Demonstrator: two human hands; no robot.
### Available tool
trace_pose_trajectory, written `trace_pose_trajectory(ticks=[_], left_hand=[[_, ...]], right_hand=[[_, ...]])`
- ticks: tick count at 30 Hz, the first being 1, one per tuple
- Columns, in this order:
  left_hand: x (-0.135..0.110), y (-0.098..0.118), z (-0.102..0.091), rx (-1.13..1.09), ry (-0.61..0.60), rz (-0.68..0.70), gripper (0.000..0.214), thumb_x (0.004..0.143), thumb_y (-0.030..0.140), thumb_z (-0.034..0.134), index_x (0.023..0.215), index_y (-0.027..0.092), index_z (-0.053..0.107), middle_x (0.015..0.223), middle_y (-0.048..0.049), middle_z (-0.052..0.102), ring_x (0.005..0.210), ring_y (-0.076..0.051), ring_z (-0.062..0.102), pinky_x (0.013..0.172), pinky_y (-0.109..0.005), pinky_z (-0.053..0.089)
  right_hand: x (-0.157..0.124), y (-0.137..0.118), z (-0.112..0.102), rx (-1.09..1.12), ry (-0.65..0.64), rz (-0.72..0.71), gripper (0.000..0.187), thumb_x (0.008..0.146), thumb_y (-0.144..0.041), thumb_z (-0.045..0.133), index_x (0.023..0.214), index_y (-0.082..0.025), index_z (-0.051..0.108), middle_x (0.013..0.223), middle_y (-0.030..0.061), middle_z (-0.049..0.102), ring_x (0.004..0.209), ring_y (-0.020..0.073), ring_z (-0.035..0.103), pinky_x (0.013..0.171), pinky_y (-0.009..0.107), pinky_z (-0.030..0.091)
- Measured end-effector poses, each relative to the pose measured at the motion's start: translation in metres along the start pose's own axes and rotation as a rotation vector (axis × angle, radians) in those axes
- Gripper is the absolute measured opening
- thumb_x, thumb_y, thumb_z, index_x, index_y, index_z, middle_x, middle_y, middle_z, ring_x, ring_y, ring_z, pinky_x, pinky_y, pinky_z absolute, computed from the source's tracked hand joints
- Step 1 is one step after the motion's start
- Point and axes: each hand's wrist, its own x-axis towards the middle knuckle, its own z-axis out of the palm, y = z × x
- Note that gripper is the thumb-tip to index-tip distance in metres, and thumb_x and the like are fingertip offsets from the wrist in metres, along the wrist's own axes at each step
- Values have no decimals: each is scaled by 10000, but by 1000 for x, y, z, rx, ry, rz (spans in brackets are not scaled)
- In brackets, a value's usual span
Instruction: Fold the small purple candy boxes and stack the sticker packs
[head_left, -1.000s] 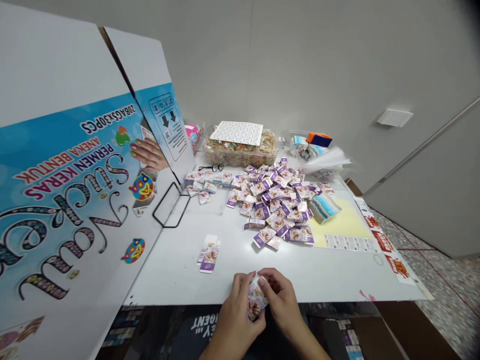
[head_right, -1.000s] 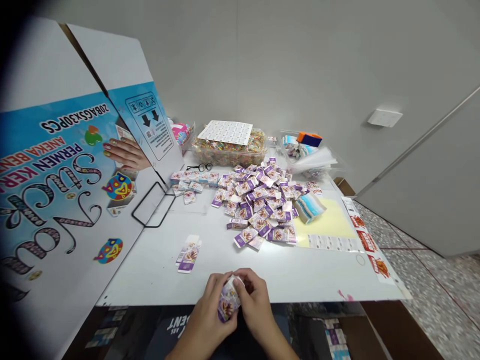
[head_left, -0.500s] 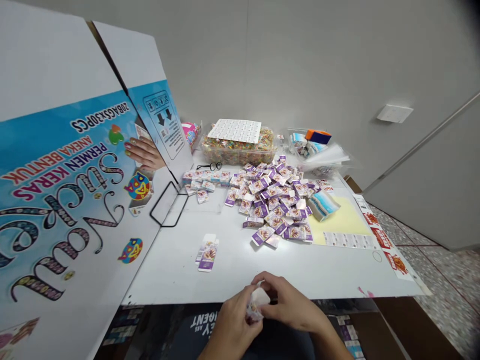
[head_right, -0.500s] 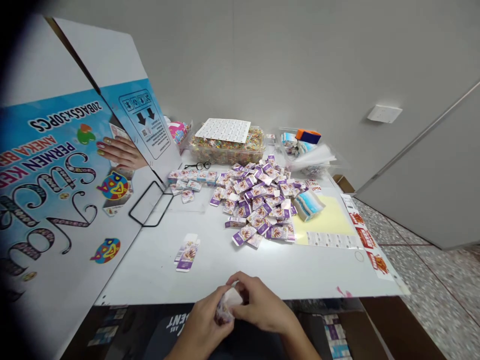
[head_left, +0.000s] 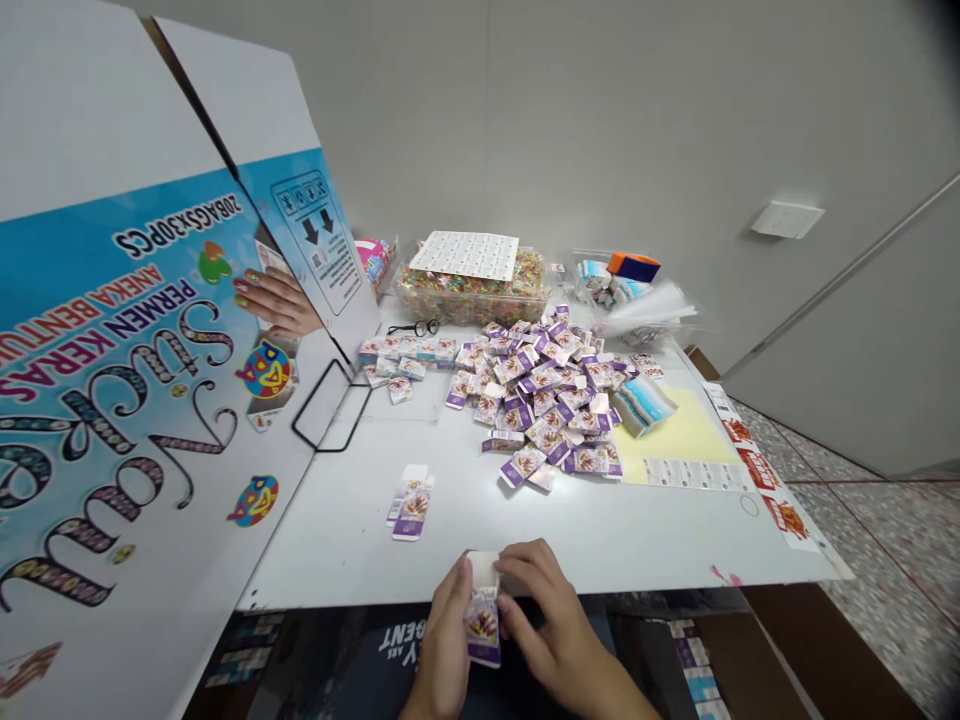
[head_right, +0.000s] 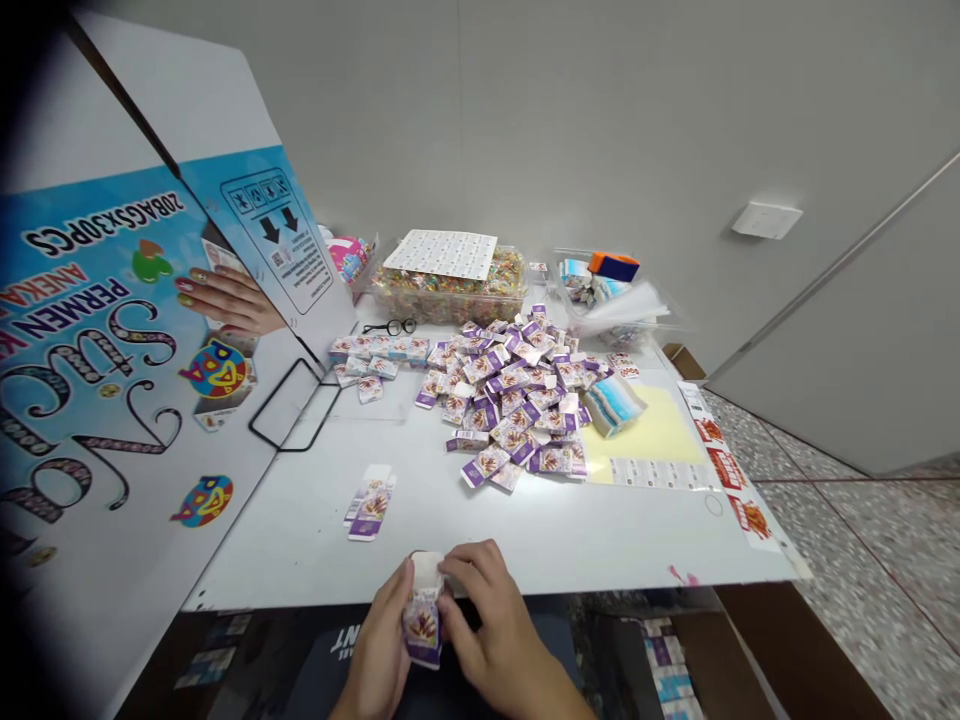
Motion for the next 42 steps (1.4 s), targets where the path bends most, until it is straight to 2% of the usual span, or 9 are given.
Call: trace_pose_trajectory(ticks=[6,12,15,18,21,26,30,34,42], left_hand=[[-7,4,6,-70,-62,-41,325,728,350,699,1004,179,700,969,-52,741,973,-247,692,852,-329,547],[-6,3,0,69,-303,-67,273,794,270,610,1060,210,623,821,21,662,778,-166,644,728,-256,500],[-9,13,3,142,-433,-49,311,882,403,639,1130,232,567,914,-3,685,828,-170,650,810,-282,501],[-12,24,9,355,-534,48,335,890,471,677,1074,214,566,1023,-56,709,928,-189,657,895,-299,492],[-11,25,11,493,-529,142,352,921,519,616,1054,196,576,1060,-94,710,941,-212,656,866,-320,522],[-7,8,7,548,-442,195,419,945,555,546,1125,178,571,1049,-105,706,811,-203,652,742,-328,557],[-10,3,6,568,-399,242,408,948,545,547,1108,174,598,977,-86,718,754,-190,649,715,-307,536],[-15,7,9,570,-400,247,374,944,522,565,1082,180,630,975,-88,727,791,-215,690,708,-299,529],[-12,6,10,618,-424,277,344,972,492,527,1103,188,620,946,-80,719,793,-209,684,724,-303,528]], right_hand=[[-8,1,7,-183,-48,-108,513,925,-128,588,1412,-263,497,1383,136,524,1214,281,504,1033,458,469],[-2,-1,9,129,-59,75,76,917,-156,596,937,-228,611,1301,85,580,1115,210,590,906,315,522],[-2,10,12,203,116,128,84,944,-233,593,862,-217,589,1042,54,638,922,175,626,811,278,525],[-4,22,14,162,363,198,194,946,-273,617,1132,-222,602,930,29,656,830,169,646,750,264,542],[-7,27,11,-4,374,119,445,940,-227,626,1375,-232,531,1074,73,709,938,198,687,831,303,568],[-7,24,2,-79,227,-63,374,973,-160,536,1314,-256,656,1129,99,753,1009,231,696,897,379,568],[-2,21,3,254,242,257,230,971,-332,591,1057,-228,777,953,81,771,824,215,718,755,344,595],[5,21,8,662,329,526,271,800,-464,784,841,-199,744,707,15,688,588,159,606,519,265,514],[5,23,7,749,398,505,253,815,-434,778,769,-191,721,707,8,662,643,157,595,574,264,503]])
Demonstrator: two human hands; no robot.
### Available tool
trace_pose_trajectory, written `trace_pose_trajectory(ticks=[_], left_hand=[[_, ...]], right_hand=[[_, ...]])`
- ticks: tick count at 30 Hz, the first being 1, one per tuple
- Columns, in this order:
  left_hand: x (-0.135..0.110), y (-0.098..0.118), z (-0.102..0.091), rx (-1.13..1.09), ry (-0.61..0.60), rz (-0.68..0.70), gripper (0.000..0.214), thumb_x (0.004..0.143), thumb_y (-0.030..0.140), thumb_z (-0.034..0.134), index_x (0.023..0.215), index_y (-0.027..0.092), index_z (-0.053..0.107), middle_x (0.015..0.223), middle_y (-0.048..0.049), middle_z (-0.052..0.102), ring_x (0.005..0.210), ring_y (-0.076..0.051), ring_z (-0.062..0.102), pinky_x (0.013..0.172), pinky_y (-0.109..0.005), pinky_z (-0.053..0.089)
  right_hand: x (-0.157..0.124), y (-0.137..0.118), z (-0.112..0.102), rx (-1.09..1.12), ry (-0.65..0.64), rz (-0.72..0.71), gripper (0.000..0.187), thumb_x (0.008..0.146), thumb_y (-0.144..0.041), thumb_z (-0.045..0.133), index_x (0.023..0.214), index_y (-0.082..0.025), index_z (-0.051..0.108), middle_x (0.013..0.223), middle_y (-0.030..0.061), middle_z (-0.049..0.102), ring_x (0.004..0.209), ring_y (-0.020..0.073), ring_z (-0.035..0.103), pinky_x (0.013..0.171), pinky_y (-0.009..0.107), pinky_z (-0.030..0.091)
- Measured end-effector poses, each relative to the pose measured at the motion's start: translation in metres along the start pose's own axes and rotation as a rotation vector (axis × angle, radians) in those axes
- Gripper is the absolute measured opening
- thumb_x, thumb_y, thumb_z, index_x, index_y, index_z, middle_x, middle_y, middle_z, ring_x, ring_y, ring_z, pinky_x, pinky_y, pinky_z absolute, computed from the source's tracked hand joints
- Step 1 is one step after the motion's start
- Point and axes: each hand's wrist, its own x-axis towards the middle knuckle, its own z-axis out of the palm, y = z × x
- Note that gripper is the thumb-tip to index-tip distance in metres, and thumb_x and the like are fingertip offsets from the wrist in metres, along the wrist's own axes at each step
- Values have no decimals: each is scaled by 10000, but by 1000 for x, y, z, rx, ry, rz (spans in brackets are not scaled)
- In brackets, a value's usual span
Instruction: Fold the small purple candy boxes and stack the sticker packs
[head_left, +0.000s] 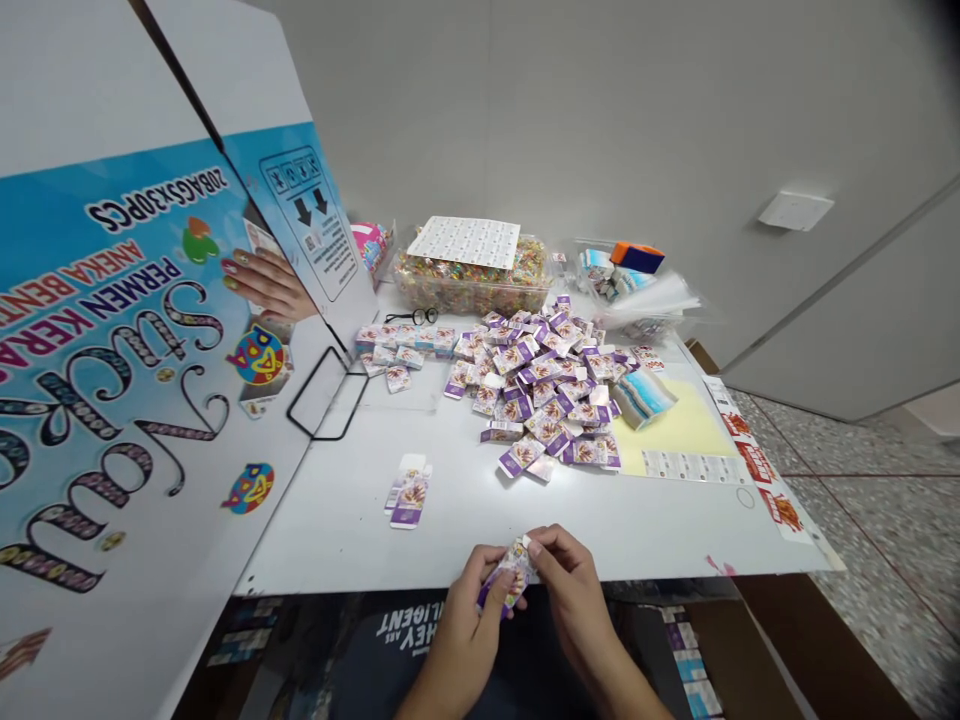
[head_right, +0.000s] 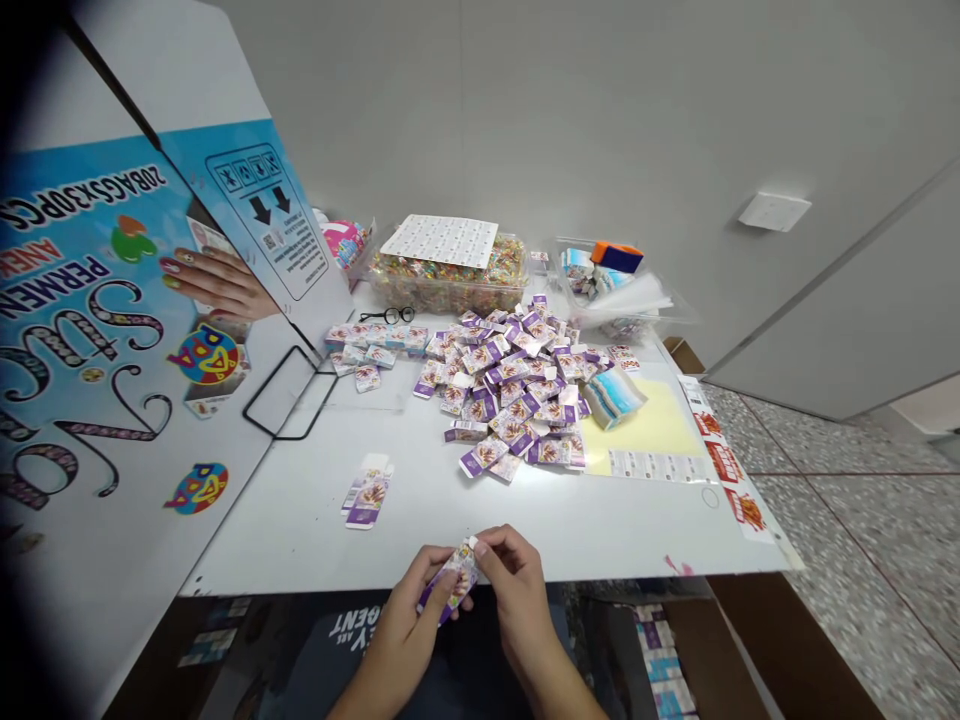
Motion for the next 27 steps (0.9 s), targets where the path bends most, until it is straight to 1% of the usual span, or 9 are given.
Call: trace_pose_trajectory(ticks=[3,5,7,9,13,18,21,24,27], left_hand=[[1,-2,-1,5,2,0,349,979,505,504,1094,192,609,944,-72,706,775,-198,668,726,-302,529],[1,-4,-4,-8,22,-1,351,971,514,512,1085,196,607,1006,-82,705,810,-202,668,753,-308,537],[0,-4,-7,-17,53,1,353,954,524,539,1069,198,615,1058,-95,704,882,-218,668,795,-315,542],[-1,-5,-10,-12,82,-5,363,937,537,560,1044,197,630,1063,-102,706,934,-237,664,822,-322,543],[-3,-5,-14,2,127,9,360,931,538,571,1032,202,654,1073,-104,711,970,-251,665,872,-333,532],[-5,-4,-15,-48,242,14,385,877,556,646,1035,207,675,1090,-109,719,1035,-274,655,900,-330,522],[-5,-4,-15,-88,268,11,398,867,564,656,1046,210,684,1094,-103,722,1019,-269,662,898,-326,523],[0,-5,-22,-35,275,51,368,894,540,623,1041,211,697,1035,-90,732,967,-269,671,881,-331,518],[16,-5,-37,206,447,210,296,918,474,590,1004,210,691,1003,-97,717,982,-289,650,894,-361,493]], right_hand=[[-6,-2,-2,-223,-27,-151,212,897,-401,694,830,-210,755,812,44,724,741,195,664,674,309,557],[-12,1,-3,-445,-50,-319,185,942,-343,639,988,-238,784,941,68,766,871,222,699,817,359,571],[-18,7,-3,-601,-67,-462,252,948,-286,630,1168,-276,751,1065,72,776,976,233,707,930,399,551],[-22,15,0,-651,-70,-501,323,944,-261,638,1257,-299,710,1127,66,774,1004,232,714,963,410,546],[-25,24,12,-581,-32,-384,282,973,-289,604,1223,-304,734,1125,57,780,1003,231,720,951,406,568],[-20,16,27,-525,-26,-359,294,985,-331,582,1239,-306,729,1209,73,753,1118,253,680,1004,444,535],[-13,10,31,-479,-57,-335,259,946,-373,637,1137,-265,776,1001,72,781,921,229,698,863,386,568],[1,5,28,-385,-69,-208,281,884,-427,705,1043,-209,781,796,40,732,672,174,631,627,298,539],[34,-10,19,-202,7,-88,329,830,-447,755,1013,-174,745,635,-9,658,500,127,543,511,271,485]])
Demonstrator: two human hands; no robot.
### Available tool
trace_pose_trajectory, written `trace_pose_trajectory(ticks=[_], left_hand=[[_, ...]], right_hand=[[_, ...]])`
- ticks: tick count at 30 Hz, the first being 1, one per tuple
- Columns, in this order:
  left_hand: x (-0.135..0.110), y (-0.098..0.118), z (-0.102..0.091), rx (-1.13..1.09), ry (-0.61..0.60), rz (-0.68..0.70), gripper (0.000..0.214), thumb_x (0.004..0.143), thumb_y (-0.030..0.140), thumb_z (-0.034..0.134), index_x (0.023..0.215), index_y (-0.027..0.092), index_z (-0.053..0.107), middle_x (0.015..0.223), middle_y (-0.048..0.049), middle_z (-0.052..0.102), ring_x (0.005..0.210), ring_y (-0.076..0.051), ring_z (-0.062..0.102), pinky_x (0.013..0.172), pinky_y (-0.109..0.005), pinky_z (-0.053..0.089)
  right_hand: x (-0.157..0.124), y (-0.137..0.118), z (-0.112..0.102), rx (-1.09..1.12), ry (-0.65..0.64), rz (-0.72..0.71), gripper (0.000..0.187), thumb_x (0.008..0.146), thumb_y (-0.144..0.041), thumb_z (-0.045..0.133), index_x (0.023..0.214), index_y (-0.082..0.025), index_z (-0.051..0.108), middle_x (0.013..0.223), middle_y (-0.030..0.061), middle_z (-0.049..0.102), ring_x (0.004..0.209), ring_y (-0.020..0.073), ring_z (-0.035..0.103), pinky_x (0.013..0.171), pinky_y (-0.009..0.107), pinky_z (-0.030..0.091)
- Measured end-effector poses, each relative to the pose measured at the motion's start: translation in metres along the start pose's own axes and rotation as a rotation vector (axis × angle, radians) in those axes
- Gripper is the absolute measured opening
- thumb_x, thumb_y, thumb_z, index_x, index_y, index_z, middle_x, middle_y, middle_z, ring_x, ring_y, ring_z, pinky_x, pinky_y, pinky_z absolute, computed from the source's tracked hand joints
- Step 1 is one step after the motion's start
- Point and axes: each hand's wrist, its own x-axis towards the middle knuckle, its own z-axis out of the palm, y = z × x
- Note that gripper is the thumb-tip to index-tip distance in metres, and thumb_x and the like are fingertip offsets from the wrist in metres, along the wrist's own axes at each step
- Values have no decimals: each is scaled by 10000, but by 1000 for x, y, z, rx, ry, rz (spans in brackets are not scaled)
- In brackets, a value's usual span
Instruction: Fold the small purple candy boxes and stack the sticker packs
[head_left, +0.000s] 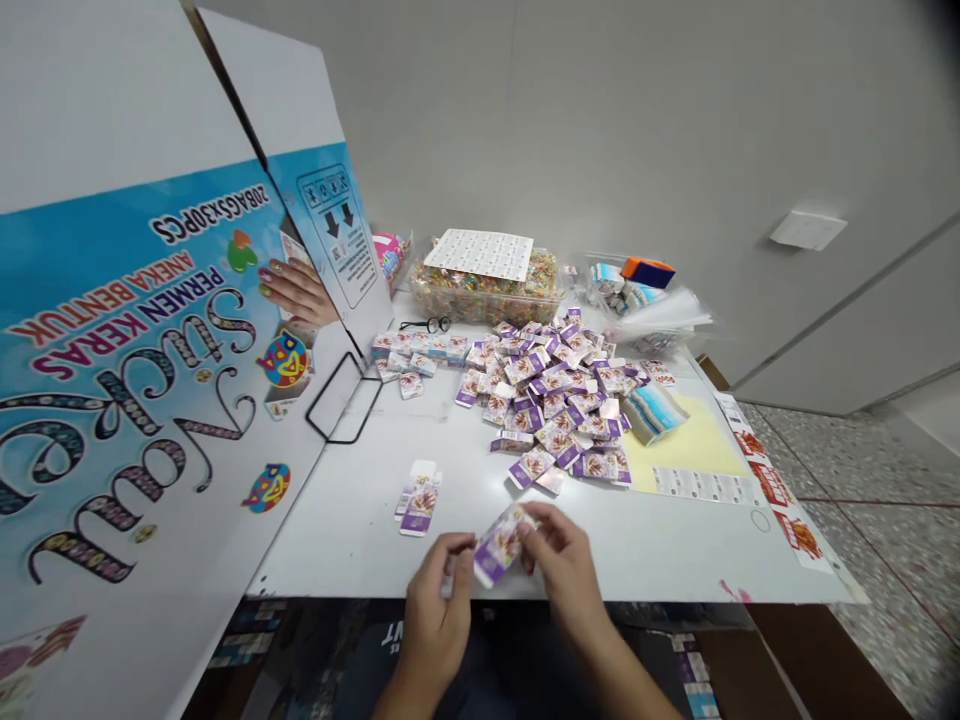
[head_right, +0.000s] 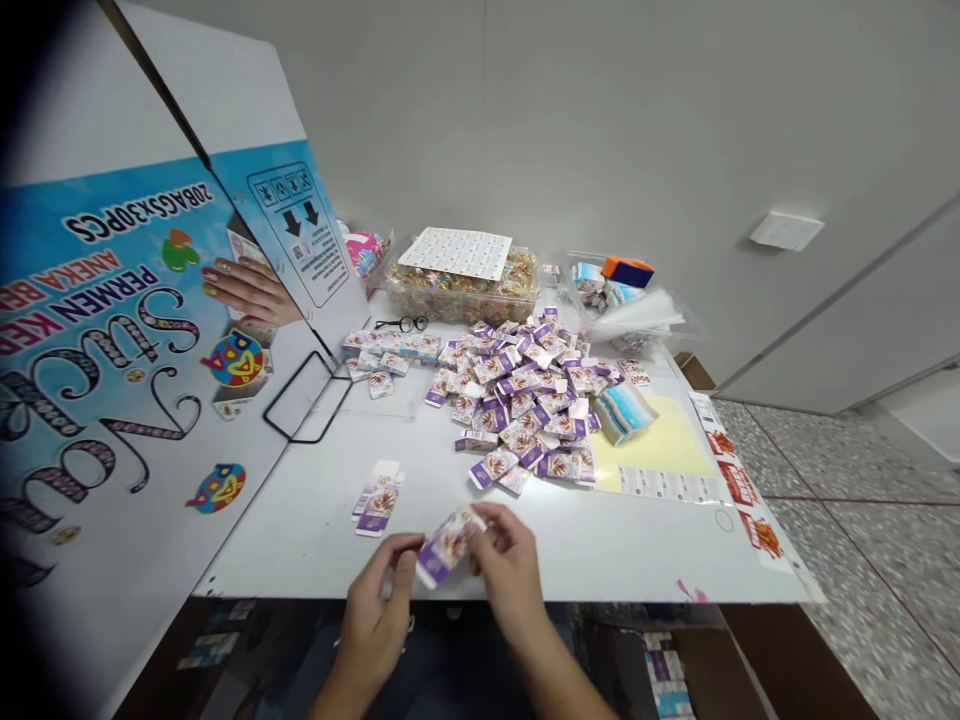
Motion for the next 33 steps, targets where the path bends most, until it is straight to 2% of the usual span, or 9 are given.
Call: trace_pose_trajectory(ticks=[2,4,6,9,13,18,23,28,33], left_hand=[[17,-5,-4,235,156,165,259,919,417,587,1031,197,667,1081,-130,688,1079,-317,608,976,-411,450],[34,-10,-8,511,257,235,300,921,388,581,1114,165,634,1211,-182,636,1190,-362,540,1032,-487,398],[46,-14,-11,748,295,216,383,929,391,569,1212,133,585,1318,-221,579,1246,-405,487,1016,-546,380],[54,-18,-13,917,253,189,410,963,377,519,1287,126,523,1297,-206,604,1201,-391,515,951,-518,406],[58,-19,-18,899,217,184,366,961,303,503,1285,133,503,1184,-168,657,1099,-347,574,893,-441,437],[71,-13,-24,829,151,68,504,811,222,638,1278,139,467,1119,-125,661,1060,-335,603,910,-436,443],[70,-7,-24,847,-101,28,479,627,61,656,1081,154,535,1058,-117,624,1031,-327,578,902,-423,446],[43,0,-16,534,-278,160,562,586,20,609,1105,187,473,1083,-88,541,1065,-280,549,949,-407,462],[23,7,-3,284,-351,257,617,636,24,580,1201,209,415,1186,-95,507,1158,-254,544,1018,-387,474]], right_hand=[[34,-16,-10,158,105,-41,343,810,-418,777,1052,-182,717,778,21,714,612,150,636,636,315,555],[70,-36,-19,339,165,-121,480,750,-380,822,1175,-222,663,1085,74,730,950,224,719,883,413,572],[100,-54,-26,418,181,-211,549,723,-387,827,1214,-241,628,1282,92,661,1182,252,656,1025,458,513],[118,-61,-28,395,200,-213,508,708,-402,828,1156,-249,646,1385,85,587,1232,265,616,1022,463,509],[94,-39,-19,303,201,-135,434,721,-400,828,1090,-212,698,1251,97,647,1043,254,659,869,422,543],[50,-9,-15,139,195,-120,371,791,-403,786,1103,-222,699,1182,73,668,844,174,642,826,366,516],[17,0,-21,-73,173,-236,300,880,-429,691,1101,-226,687,1213,97,634,897,200,622,836,375,525],[-6,14,-16,-223,134,-293,285,909,-451,646,1067,-217,686,1219,126,622,1076,261,612,876,371,538],[-8,22,-10,-211,-23,-34,450,846,-596,664,1013,-180,703,808,55,673,609,172,567,560,282,493]])
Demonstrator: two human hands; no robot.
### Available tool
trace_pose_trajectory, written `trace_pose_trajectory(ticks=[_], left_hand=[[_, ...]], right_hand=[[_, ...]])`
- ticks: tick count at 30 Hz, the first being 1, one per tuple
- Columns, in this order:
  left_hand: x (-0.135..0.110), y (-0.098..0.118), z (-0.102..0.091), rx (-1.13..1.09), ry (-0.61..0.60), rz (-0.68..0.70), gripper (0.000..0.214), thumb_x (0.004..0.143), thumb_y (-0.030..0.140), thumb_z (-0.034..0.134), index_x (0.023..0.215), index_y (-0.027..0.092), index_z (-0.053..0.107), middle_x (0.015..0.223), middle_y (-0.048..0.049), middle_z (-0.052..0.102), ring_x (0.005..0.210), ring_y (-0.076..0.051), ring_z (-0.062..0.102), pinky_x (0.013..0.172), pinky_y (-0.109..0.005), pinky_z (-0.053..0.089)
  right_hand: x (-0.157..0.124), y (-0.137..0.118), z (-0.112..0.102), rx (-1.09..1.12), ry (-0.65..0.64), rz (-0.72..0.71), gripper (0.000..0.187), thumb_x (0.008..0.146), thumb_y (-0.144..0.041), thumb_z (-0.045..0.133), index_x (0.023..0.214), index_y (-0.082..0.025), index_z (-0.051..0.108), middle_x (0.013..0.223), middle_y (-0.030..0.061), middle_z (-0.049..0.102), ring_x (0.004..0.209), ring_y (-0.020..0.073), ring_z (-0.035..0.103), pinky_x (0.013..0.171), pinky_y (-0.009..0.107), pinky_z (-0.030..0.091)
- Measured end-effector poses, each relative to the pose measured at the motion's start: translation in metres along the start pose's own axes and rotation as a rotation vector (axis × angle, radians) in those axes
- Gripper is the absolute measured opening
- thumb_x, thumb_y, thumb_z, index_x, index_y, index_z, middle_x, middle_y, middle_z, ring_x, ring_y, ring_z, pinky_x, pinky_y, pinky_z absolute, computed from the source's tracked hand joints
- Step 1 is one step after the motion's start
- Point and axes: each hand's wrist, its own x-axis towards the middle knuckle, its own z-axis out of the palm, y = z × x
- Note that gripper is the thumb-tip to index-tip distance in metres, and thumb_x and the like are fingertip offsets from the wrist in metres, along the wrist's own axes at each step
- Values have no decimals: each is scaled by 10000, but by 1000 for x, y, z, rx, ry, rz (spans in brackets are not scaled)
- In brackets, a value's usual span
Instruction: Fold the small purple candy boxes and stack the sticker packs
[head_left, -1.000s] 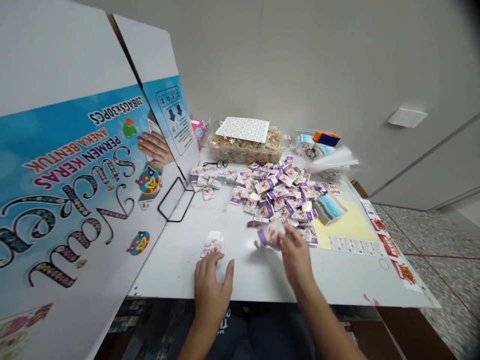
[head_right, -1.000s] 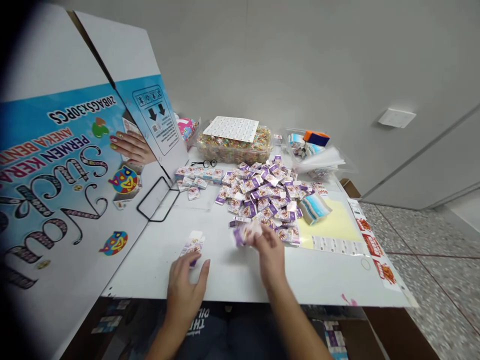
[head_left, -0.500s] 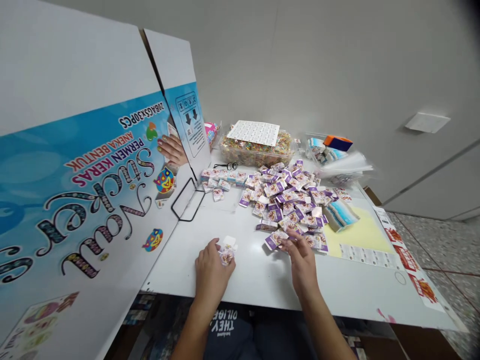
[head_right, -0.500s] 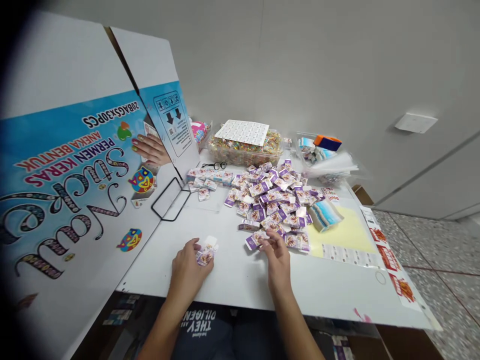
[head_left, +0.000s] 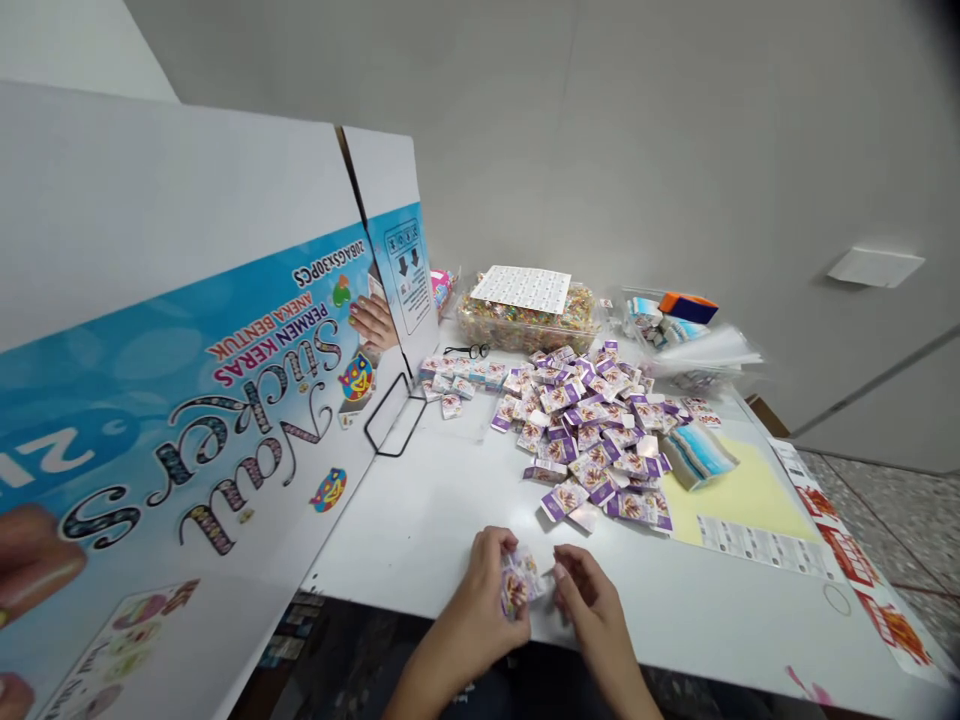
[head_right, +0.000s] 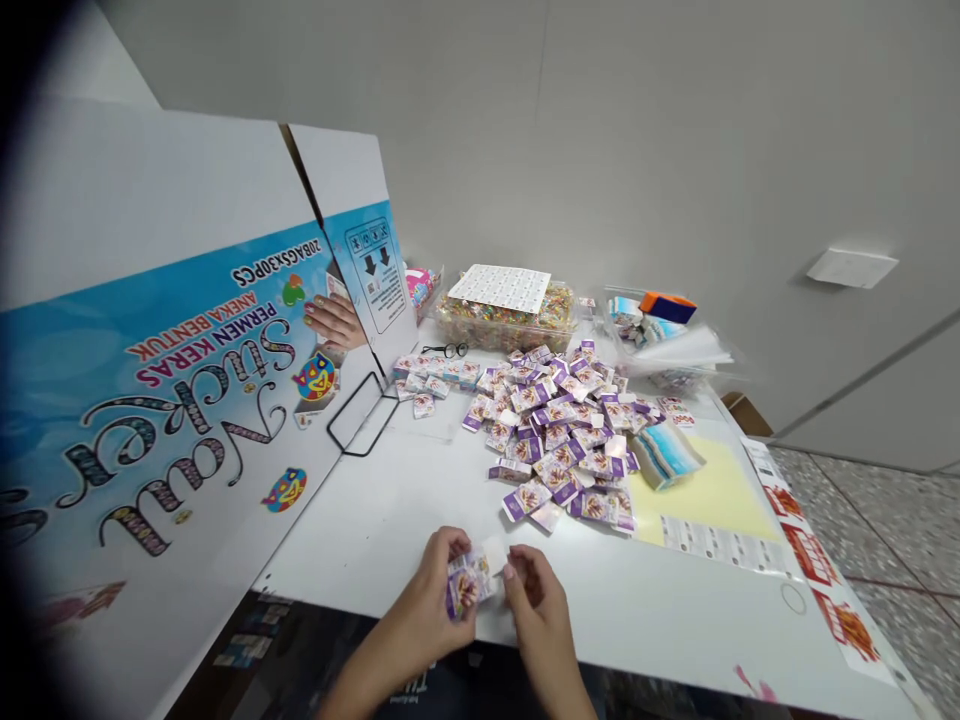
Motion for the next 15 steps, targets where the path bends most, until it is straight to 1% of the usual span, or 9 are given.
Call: trace_pose_trajectory(ticks=[2,3,5,6,8,9,11,13,15], left_hand=[[-3,1,8,5,-7,64,691,635,6,578,1267,208,387,1337,-130,468,1280,-272,495,1084,-410,443],[-4,0,12,32,-2,96,705,652,2,572,1298,206,376,1423,-149,425,1344,-282,452,1114,-425,422],[-5,-2,20,118,7,145,688,723,15,549,1360,195,363,1525,-170,367,1415,-295,392,1147,-460,394],[-5,-4,25,162,4,157,696,750,30,545,1402,181,350,1524,-178,391,1410,-303,402,1146,-479,395],[-4,-6,32,223,-15,162,772,731,46,569,1461,141,335,1451,-189,502,1351,-330,464,1133,-518,403],[-2,-7,34,237,-23,160,793,703,44,581,1460,122,358,1400,-189,555,1306,-340,503,1119,-527,413],[0,-9,38,244,-23,142,744,643,39,594,1375,114,482,1293,-180,639,1192,-346,580,1054,-511,467],[3,-12,41,249,-23,116,635,605,54,615,1234,134,597,1175,-162,699,1056,-339,641,942,-471,527],[4,-17,44,262,-44,95,574,577,93,661,1148,145,647,1077,-150,730,953,-339,671,846,-437,551]], right_hand=[[1,-4,-1,38,-87,72,481,827,-642,655,873,-166,716,649,16,613,528,150,512,503,258,448],[1,-6,-2,38,-101,83,494,819,-652,656,826,-162,720,602,5,586,518,148,504,502,253,443],[1,-9,-4,17,-76,83,507,797,-660,671,816,-159,740,561,-1,569,523,157,517,522,254,458],[0,-9,-5,8,-50,82,509,785,-660,682,842,-159,752,564,3,582,532,165,531,532,257,470],[-1,-6,-6,1,-14,80,505,765,-652,704,874,-163,764,606,21,630,556,180,560,551,263,493],[-1,-4,-7,8,-7,76,499,754,-648,714,873,-166,764,642,33,657,572,186,575,559,264,500],[1,1,-8,32,-23,70,485,734,-643,730,843,-172,753,679,44,678,586,188,586,557,262,499],[4,1,-12,58,-109,107,482,716,-648,737,797,-172,726,625,24,635,532,166,549,515,255,469],[8,-4,-16,62,-240,176,483,704,-650,737,766,-173,689,557,-16,555,454,128,461,455,242,408]])
